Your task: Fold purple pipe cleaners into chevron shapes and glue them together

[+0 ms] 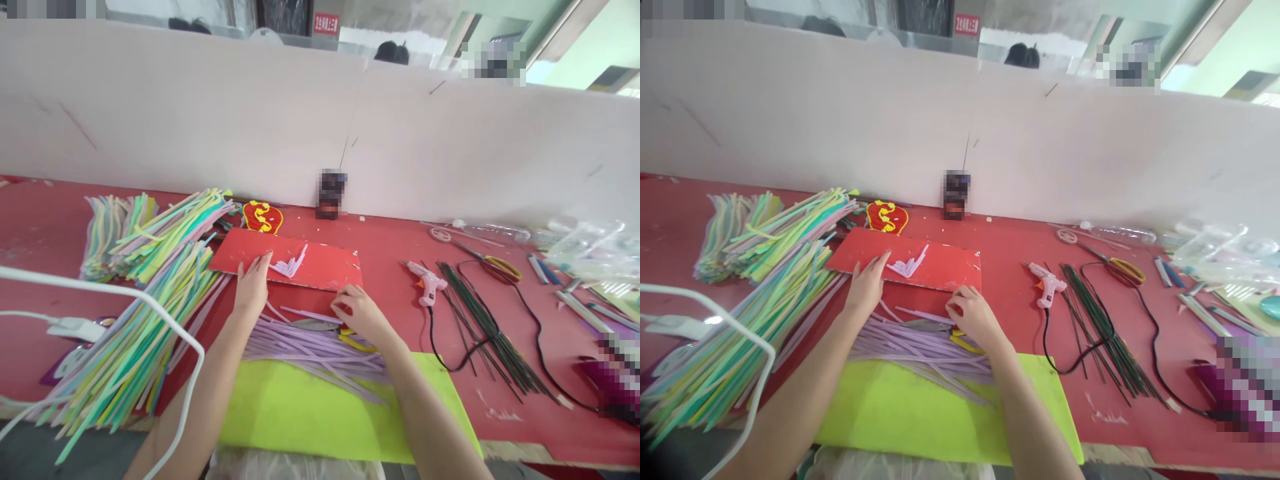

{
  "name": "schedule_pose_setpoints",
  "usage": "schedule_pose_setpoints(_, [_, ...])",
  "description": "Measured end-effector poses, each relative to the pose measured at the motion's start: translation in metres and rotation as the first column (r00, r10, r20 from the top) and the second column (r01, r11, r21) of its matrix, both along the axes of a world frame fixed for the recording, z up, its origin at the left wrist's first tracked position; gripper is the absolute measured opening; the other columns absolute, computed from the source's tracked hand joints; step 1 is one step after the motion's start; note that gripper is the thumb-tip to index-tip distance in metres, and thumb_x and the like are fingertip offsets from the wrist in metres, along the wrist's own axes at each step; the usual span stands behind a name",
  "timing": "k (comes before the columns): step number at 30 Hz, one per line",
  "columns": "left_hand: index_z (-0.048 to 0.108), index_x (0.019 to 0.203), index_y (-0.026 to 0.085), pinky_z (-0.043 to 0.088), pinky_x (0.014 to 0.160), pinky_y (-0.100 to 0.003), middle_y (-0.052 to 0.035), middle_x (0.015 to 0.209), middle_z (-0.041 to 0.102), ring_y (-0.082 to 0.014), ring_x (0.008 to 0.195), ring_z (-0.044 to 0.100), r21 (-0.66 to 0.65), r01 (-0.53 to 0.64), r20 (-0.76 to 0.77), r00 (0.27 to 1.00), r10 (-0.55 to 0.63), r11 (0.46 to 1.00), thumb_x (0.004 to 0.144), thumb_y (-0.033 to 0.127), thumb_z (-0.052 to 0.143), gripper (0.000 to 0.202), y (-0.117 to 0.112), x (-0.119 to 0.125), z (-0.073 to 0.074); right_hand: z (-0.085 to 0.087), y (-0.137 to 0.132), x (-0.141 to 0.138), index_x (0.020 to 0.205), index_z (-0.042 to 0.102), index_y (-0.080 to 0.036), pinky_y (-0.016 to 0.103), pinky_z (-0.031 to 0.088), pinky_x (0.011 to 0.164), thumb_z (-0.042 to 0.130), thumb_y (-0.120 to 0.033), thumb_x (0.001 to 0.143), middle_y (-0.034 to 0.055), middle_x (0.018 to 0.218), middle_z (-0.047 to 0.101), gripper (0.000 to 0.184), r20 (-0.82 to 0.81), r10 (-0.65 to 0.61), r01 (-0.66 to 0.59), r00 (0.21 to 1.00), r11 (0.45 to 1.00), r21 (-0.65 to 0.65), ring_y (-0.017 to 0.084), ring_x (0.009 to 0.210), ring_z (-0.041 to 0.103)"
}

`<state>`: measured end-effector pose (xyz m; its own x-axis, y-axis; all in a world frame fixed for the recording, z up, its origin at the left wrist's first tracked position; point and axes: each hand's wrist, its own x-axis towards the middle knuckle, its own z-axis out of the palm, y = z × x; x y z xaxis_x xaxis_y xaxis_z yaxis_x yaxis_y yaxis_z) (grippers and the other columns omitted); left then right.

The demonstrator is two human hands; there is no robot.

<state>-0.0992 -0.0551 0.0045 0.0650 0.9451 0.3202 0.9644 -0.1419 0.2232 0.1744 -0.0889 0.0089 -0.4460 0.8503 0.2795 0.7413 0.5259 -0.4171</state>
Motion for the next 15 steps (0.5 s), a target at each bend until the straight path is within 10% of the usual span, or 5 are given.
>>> schedule_pose_setpoints(15, [0.039, 0.138, 0.019, 0.032, 0.109, -0.039, -0.0096, 0.130, 0.058, -0.0184, 0.124, 0.050, 0.107, 0.095, 0.017, 0.995, -0.097, 0.990, 0.082, -0.002, 0.029, 0.061, -0.011, 0.020, 0.017, 0.023, -0.005, 0.009, 0.083, 0.072, -0.027, 0.030, 0.051, 0.079, 0.055, -0.027, 0.084, -0.0002, 0.089, 0.072, 0.018, -0.102, 0.099, -0.128, 0.990, 0.933, -0.336, 0.018, 0.084, 0.065])
